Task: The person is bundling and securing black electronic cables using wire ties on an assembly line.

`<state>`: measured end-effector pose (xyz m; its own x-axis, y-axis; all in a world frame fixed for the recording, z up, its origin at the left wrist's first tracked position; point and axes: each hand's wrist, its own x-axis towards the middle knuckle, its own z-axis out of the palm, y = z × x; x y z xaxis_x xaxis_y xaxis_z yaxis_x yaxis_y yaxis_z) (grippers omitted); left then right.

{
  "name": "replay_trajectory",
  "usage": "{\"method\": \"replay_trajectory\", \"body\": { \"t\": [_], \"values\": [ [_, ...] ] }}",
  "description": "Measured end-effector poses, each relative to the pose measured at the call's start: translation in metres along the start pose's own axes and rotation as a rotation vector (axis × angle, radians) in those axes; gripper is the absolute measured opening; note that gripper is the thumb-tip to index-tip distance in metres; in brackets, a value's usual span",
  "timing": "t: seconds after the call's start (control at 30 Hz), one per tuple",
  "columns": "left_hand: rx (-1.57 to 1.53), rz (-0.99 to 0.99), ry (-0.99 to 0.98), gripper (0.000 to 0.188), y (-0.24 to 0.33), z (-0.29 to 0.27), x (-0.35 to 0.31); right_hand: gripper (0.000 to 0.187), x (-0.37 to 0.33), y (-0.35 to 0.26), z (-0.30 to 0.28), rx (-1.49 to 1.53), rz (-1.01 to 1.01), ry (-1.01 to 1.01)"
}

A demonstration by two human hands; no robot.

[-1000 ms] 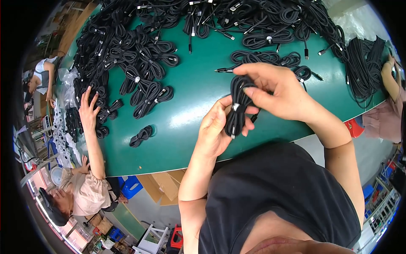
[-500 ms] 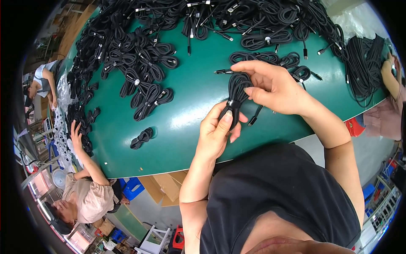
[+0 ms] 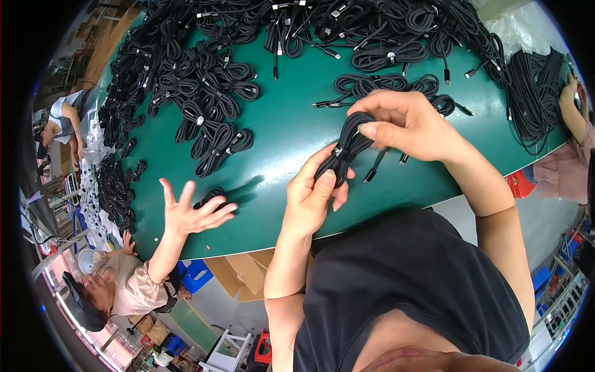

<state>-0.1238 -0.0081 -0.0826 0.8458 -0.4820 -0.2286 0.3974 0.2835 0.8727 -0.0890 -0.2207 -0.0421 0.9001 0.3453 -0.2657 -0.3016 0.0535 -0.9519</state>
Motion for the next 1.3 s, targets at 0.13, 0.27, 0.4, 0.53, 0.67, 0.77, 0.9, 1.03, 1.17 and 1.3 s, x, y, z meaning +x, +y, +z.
{"method": "replay_trajectory", "body": {
  "t": [0.13, 0.27, 0.4, 0.53, 0.67, 0.77, 0.9, 1.03, 1.17, 1.3],
  "values": [
    [-0.334, -0.142, -0.066, 0.050, 0.001, 0.019, -0.001, 0.030, 0.007, 0.009, 0.010, 0.069, -0.344, 0.005],
    [-0.295, -0.180, -0.232, 0.046, -0.010, 0.021, 0.006, 0.025, 0.013, 0.009, 0.022, 0.480, -0.072, 0.107],
    [0.052, 0.018, -0.035, 0.055, -0.011, 0.021, 0.010, 0.024, 0.022, 0.009, 0.022, 0.571, -0.123, 0.406],
    [0.557, 0.411, 0.052, 0.055, -0.011, 0.023, 0.014, 0.028, 0.030, 0.007, 0.015, 0.736, -0.080, 0.397],
    [0.672, 0.436, 0.078, 0.033, -0.002, 0.007, 0.016, 0.028, 0.027, 0.012, 0.017, 0.701, -0.009, 0.384],
    [0.425, 0.279, 0.006, 0.029, 0.005, 0.002, 0.011, 0.033, 0.021, 0.013, 0.013, 0.601, 0.113, 0.303],
    [0.172, 0.066, 0.168, 0.031, 0.023, -0.025, 0.008, 0.032, 0.014, 0.016, -0.002, -0.116, -0.197, 0.364],
    [-0.407, 0.447, 0.428, 0.054, 0.076, -0.098, -0.001, 0.020, 0.009, 0.016, -0.031, -0.360, -0.370, 0.543],
    [-0.708, 0.519, 0.274, 0.060, 0.091, -0.133, -0.013, 0.016, 0.011, 0.016, -0.037, -0.857, -0.458, 0.604],
    [-0.467, 0.306, 0.348, 0.034, 0.055, -0.108, 0.001, 0.030, 0.004, 0.020, -0.023, -1.303, -0.324, 0.405]
  ]
}}
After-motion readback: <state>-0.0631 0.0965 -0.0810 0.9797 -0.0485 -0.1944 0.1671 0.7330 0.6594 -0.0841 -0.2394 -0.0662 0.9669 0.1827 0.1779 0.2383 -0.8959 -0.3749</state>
